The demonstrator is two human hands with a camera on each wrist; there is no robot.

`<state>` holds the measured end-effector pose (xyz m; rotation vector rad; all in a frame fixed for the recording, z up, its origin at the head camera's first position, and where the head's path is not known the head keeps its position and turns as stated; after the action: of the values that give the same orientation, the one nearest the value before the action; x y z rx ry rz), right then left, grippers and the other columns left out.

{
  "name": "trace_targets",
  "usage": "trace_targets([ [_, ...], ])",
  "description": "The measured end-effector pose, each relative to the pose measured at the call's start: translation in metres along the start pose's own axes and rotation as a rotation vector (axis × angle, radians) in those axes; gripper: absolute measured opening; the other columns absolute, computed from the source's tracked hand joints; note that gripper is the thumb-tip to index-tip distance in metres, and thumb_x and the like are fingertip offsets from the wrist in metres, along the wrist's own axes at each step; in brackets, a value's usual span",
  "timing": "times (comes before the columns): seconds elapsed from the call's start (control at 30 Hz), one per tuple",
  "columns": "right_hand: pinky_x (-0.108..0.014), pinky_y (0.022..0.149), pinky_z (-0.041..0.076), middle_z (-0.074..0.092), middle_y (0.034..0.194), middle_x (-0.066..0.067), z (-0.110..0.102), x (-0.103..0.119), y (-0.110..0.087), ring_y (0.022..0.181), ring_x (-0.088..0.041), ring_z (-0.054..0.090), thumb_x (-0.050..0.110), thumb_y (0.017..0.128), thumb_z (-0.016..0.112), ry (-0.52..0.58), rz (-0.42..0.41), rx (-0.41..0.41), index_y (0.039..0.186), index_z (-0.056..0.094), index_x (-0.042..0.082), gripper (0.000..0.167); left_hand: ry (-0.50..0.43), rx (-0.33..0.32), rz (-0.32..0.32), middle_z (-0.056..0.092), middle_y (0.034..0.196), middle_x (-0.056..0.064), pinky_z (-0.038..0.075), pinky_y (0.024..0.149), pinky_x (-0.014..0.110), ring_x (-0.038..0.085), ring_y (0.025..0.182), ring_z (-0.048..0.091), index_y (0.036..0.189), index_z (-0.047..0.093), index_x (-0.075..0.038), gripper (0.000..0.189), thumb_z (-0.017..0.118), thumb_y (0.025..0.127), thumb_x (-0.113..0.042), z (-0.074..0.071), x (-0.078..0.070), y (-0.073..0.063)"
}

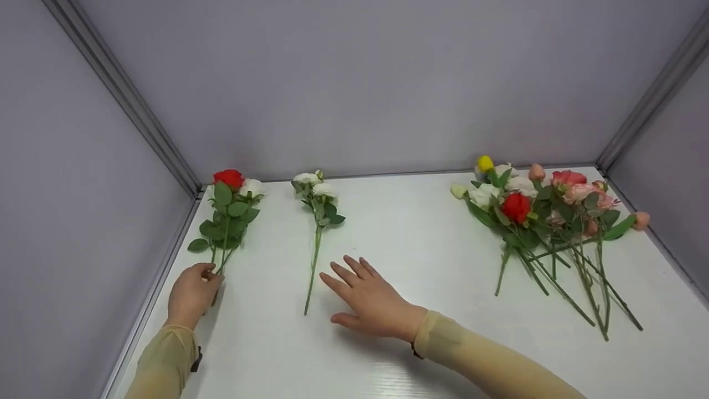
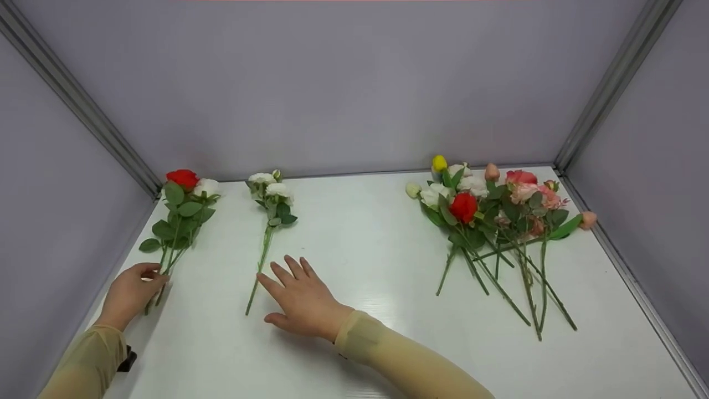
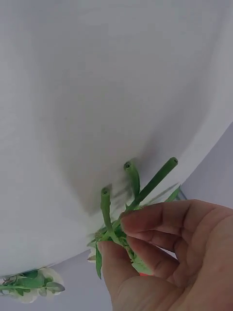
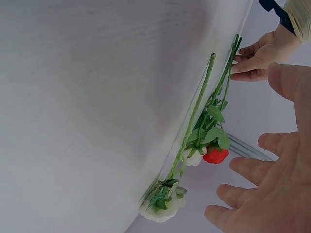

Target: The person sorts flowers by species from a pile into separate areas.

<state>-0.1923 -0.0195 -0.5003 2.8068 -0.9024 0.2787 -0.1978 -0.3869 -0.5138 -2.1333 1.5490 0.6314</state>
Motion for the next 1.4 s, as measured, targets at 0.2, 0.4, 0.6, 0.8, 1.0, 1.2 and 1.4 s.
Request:
trace_targets([
  [0.2, -0.056, 0.124, 0.013, 0.028, 0.166, -0.013, -0.002, -0.033, -0.017, 0.154, -0.038, 0.015, 0.054, 0.102, 0.058, -0.013, 0.102, -0.006, 0.164, 0.027, 0.019, 0.078, 0.066, -0.133, 0.215, 0.042, 0.145, 0.032, 0.044, 0.101, 0.064, 0.051, 0.130, 0.043, 0.151, 0.044, 0.003, 0.061, 0.066, 0.100, -0.023, 0.009, -0.043, -0.002],
  [0.4, -0.060, 0.122, 0.017, 0.034, 0.162, -0.016, -0.014, -0.095, -0.055, 0.151, -0.041, 0.022, 0.048, 0.101, 0.062, 0.000, 0.303, -0.058, 0.158, 0.040, 0.012, 0.071, 0.198, -0.090, 0.535, 0.036, 0.158, 0.023, 0.026, 0.119, 0.059, 0.044, 0.144, 0.032, 0.157, 0.038, -0.005, 0.071, 0.069, 0.099, -0.033, 0.056, -0.118, -0.027],
  [0.6, -0.063, 0.116, 0.027, 0.049, 0.150, -0.023, -0.045, -0.161, -0.117, 0.140, -0.046, 0.038, 0.037, 0.101, 0.066, 0.058, 0.501, -0.235, 0.147, 0.052, 0.002, 0.059, 0.369, 0.094, 0.829, 0.027, 0.165, 0.016, 0.014, 0.123, 0.057, 0.038, 0.151, 0.024, 0.160, 0.035, -0.013, 0.075, 0.063, 0.100, -0.048, 0.117, -0.192, -0.074],
  [0.8, -0.072, 0.109, 0.026, 0.051, 0.141, -0.031, -0.079, -0.214, -0.198, 0.133, -0.055, 0.037, 0.034, 0.105, 0.058, 0.124, 0.733, -0.318, 0.141, 0.056, -0.001, 0.050, 0.405, 0.246, 1.102, 0.026, 0.167, 0.012, 0.015, 0.123, 0.055, 0.033, 0.152, 0.024, 0.163, 0.029, -0.019, 0.074, 0.052, 0.103, -0.057, 0.176, -0.257, -0.129],
  [1.0, -0.074, 0.096, 0.031, 0.053, 0.126, -0.040, -0.095, -0.250, -0.279, 0.116, -0.064, 0.040, 0.020, 0.103, 0.060, 0.037, 0.873, -0.381, 0.129, 0.060, -0.010, 0.040, 0.477, 0.390, 1.302, 0.021, 0.169, 0.003, 0.014, 0.125, 0.047, 0.023, 0.155, 0.017, 0.166, 0.017, -0.028, 0.074, 0.039, 0.104, -0.062, 0.223, -0.306, -0.172],
  [1.2, -0.073, 0.082, 0.038, 0.053, 0.120, -0.043, -0.094, -0.264, -0.336, 0.104, -0.066, 0.042, 0.017, 0.101, 0.059, 0.045, 0.969, -0.305, 0.124, 0.061, -0.015, 0.039, 0.495, 0.486, 1.377, 0.022, 0.168, -0.002, 0.013, 0.125, 0.042, 0.017, 0.155, 0.012, 0.166, 0.012, -0.031, 0.074, 0.035, 0.104, -0.065, 0.251, -0.330, -0.197],
  [1.4, -0.050, 0.060, 0.049, 0.064, 0.105, -0.035, -0.091, -0.268, -0.347, 0.084, -0.048, 0.060, 0.015, 0.097, 0.060, 0.072, 0.945, -0.275, 0.114, 0.069, -0.013, 0.033, 0.515, 0.483, 1.405, 0.027, 0.166, -0.003, 0.018, 0.124, 0.041, 0.016, 0.154, 0.018, 0.165, 0.016, -0.032, 0.073, 0.036, 0.103, -0.065, 0.262, -0.337, -0.204],
])
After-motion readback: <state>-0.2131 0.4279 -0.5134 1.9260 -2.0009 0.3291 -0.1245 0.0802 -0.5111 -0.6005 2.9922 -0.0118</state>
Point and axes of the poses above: each hand's wrist, its own y-axis towards the middle knuckle, its own z-axis out of the palm, x = y × z, the point moved 5 cm from there along y, towards the middle knuckle
